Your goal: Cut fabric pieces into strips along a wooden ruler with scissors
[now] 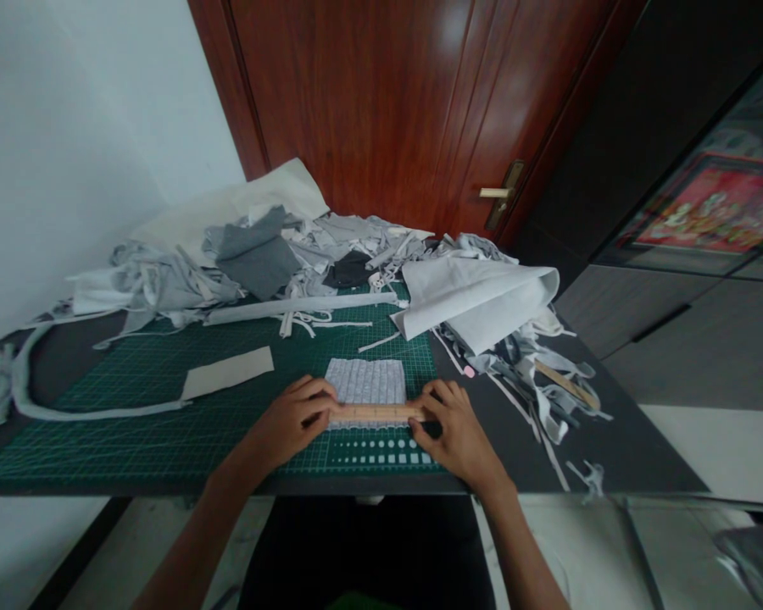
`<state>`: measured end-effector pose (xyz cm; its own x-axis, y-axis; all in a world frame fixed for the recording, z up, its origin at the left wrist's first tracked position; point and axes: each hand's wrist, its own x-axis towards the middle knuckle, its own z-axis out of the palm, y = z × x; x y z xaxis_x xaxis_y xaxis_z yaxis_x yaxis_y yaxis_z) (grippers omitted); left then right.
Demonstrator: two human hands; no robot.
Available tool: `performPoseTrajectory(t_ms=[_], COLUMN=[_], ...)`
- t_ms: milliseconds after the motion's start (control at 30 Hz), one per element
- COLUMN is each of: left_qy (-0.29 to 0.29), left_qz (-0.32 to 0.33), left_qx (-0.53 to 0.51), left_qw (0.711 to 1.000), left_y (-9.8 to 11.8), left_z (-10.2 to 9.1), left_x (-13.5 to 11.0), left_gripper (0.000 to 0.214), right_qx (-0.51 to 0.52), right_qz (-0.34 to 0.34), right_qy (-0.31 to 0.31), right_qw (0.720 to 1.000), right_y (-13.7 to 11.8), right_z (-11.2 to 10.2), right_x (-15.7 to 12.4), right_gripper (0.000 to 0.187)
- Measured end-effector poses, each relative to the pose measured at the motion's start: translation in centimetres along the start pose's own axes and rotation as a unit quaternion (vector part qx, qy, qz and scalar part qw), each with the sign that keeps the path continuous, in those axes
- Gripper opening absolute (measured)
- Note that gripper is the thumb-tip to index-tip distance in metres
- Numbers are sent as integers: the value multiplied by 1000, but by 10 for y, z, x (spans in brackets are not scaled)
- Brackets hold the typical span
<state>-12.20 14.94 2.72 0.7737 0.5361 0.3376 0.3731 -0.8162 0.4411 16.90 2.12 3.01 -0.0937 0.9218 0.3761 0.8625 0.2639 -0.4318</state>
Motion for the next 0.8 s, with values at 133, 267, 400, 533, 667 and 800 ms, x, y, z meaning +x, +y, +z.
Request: performPoseTrajectory(t_ms=[133, 267, 400, 533, 667, 800], left_qy=[28, 61, 95, 81, 87, 91], left_qz=[-15, -74, -132, -100, -85, -102], left_qx=[12, 14, 13, 6, 23, 34], left_qw=[999, 995, 987, 992, 992, 990], left_y=[-1, 3, 4, 1, -1, 2], left_z=[3, 4, 3, 6, 12, 15], left_x=[-6, -15, -21, -22, -23, -24], left_gripper=[30, 32, 29, 32, 39, 41], right_qx=[1, 2, 1, 20, 52, -39], right_qz=[1, 10, 8, 6, 64, 140], right_qy=[-2, -9, -3, -5, 87, 179], right_qw=[1000, 1000, 1000, 1000, 993, 973], right_y=[0, -1, -4, -5, 20, 66], right_z=[-1, -2, -3, -6, -12, -15], right_x=[-1, -1, 0, 1, 1, 5], right_gripper=[11, 12, 16, 17, 31, 31])
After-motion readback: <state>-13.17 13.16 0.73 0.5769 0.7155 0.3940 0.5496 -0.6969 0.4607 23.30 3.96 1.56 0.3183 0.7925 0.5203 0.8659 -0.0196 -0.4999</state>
